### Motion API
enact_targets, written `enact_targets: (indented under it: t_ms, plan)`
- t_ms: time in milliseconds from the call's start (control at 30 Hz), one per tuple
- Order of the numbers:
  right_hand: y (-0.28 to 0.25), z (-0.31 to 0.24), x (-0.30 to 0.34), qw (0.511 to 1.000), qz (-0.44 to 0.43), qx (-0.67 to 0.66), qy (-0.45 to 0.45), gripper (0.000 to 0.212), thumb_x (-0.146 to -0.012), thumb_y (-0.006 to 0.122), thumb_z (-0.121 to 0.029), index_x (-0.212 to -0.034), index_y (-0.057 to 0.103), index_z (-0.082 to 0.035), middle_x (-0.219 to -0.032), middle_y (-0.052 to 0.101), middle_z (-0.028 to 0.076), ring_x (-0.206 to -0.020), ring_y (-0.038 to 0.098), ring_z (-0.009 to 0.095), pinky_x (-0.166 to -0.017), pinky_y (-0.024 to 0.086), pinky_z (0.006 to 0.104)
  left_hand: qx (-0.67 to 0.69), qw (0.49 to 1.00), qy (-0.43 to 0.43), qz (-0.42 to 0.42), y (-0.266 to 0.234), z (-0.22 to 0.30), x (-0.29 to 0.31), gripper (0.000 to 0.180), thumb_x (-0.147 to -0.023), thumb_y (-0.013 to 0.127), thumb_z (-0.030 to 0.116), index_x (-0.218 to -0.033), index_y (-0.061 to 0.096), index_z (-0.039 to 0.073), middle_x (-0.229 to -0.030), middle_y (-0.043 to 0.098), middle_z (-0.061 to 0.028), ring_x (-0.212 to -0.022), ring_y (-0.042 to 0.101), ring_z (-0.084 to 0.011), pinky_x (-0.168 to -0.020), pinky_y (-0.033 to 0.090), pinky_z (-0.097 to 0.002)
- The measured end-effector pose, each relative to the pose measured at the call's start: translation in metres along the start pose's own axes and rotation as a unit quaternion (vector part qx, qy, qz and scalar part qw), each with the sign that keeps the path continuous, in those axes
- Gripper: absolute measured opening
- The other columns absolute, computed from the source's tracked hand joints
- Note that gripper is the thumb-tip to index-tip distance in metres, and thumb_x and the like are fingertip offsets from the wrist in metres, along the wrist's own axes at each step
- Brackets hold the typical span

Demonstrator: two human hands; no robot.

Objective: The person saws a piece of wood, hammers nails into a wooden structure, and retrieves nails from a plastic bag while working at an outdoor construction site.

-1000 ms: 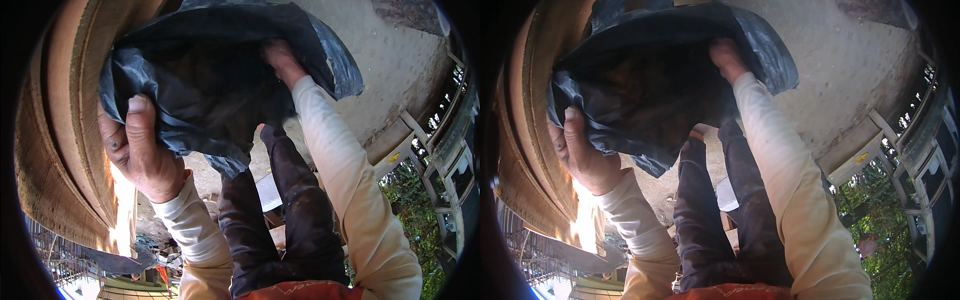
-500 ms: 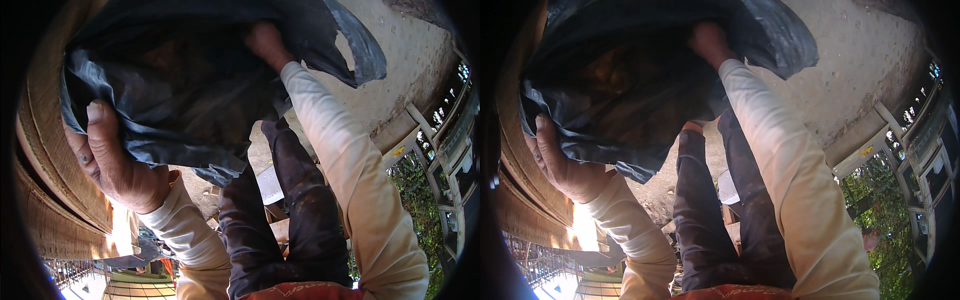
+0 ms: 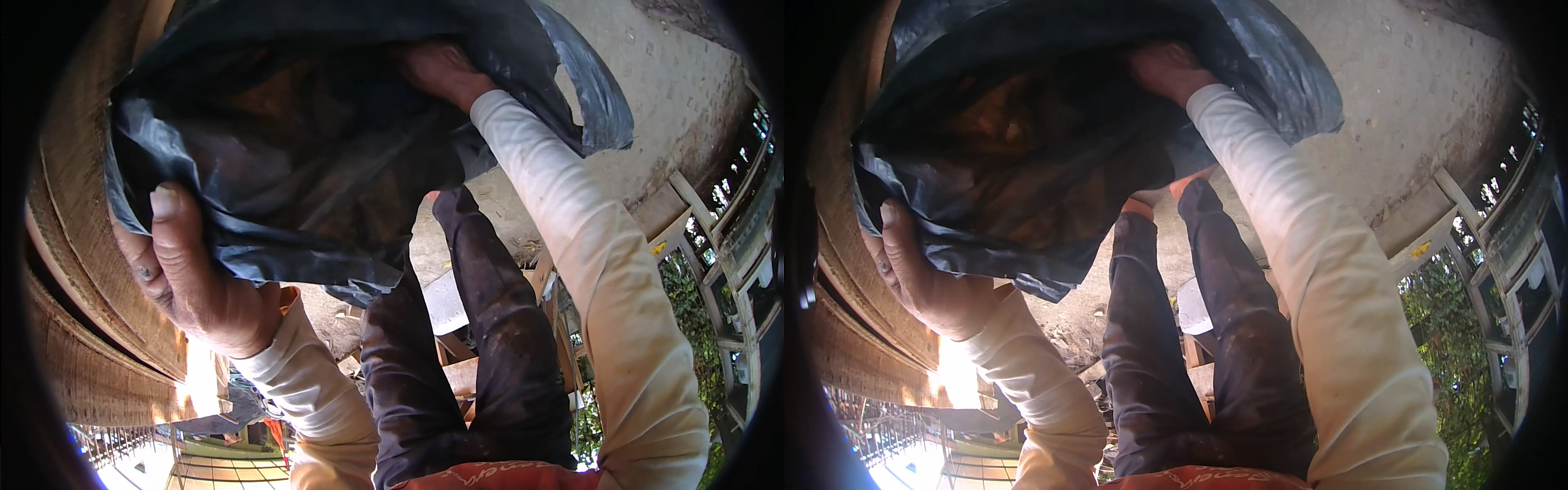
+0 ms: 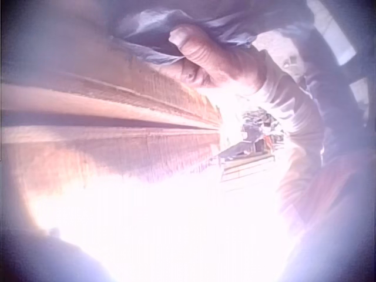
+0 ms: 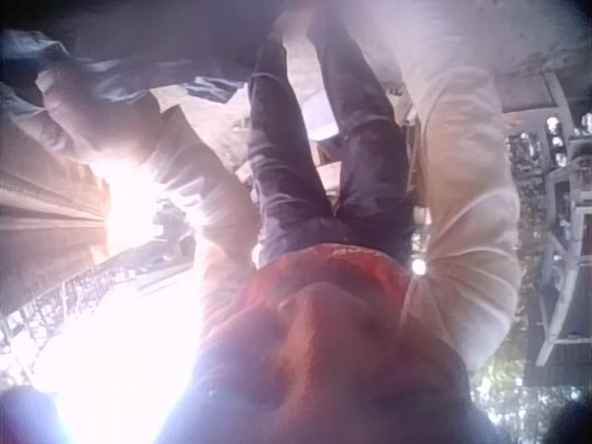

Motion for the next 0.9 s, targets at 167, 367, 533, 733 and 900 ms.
enact_targets:
  t_ms: [167,367,533,733,900]
  plan:
    - [-0.007,0.000,-0.003,0.999,0.028,0.008,-0.026,0.031,-0.095,0.052,-0.023,-0.121,0.066,-0.017,-0.122,0.066,0.017,-0.111,0.064,0.038,-0.094,0.052,0.0480,0.052,0.999,0.002,-0.015,0.001,0.003,0.006,0.048,-0.101,0.047,0.022,-0.135,0.053,-0.011,-0.139,0.056,-0.0214,-0.127,0.055,-0.0269,-0.110,0.042,-0.0382]
    - [-0.012,-0.016,0.007,0.993,0.073,0.037,-0.085,0.032,-0.095,0.051,-0.019,-0.123,0.065,-0.012,-0.126,0.064,0.018,-0.116,0.061,0.037,-0.098,0.049,0.0465,0.022,1.000,0.011,-0.009,-0.014,-0.005,0.017,0.044,-0.101,0.049,0.022,-0.129,0.059,-0.010,-0.133,0.060,-0.0195,-0.122,0.058,-0.0253,-0.107,0.044,-0.0378]
    - [0.010,-0.002,0.008,0.998,-0.051,0.013,-0.039,0.033,-0.096,0.050,-0.020,-0.125,0.063,-0.012,-0.126,0.066,0.015,-0.114,0.064,0.033,-0.096,0.052,0.0460,0.096,0.994,-0.018,0.055,-0.020,-0.008,0.021,0.041,-0.099,0.054,0.022,-0.126,0.062,-0.008,-0.125,0.065,-0.0173,-0.116,0.062,-0.0234,-0.105,0.046,-0.0383]
    - [0.025,0.023,0.023,0.992,0.082,-0.096,-0.029,0.033,-0.098,0.051,-0.024,-0.126,0.061,-0.010,-0.120,0.066,0.021,-0.110,0.061,0.043,-0.095,0.050,0.0497,0.135,0.988,-0.063,0.049,-0.019,-0.019,0.023,0.044,-0.097,0.057,0.025,-0.127,0.062,-0.007,-0.121,0.067,-0.0161,-0.112,0.063,-0.0216,-0.104,0.047,-0.0367]
    - [0.031,0.021,0.011,0.983,0.060,-0.138,0.106,0.040,-0.097,0.055,-0.034,-0.128,0.060,-0.009,-0.124,0.064,0.022,-0.115,0.058,0.044,-0.095,0.049,0.0511,0.085,0.996,-0.036,0.010,-0.017,-0.020,0.020,0.043,-0.096,0.060,0.022,-0.130,0.060,-0.005,-0.128,0.064,-0.0189,-0.118,0.062,-0.0268,-0.105,0.047,-0.0397]
Point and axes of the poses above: each hand's wrist, its own x-axis away from the middle knuckle, its own y-axis out of the palm, z = x × y, the point moved 9 cm from there along -x, towards the middle knuckle
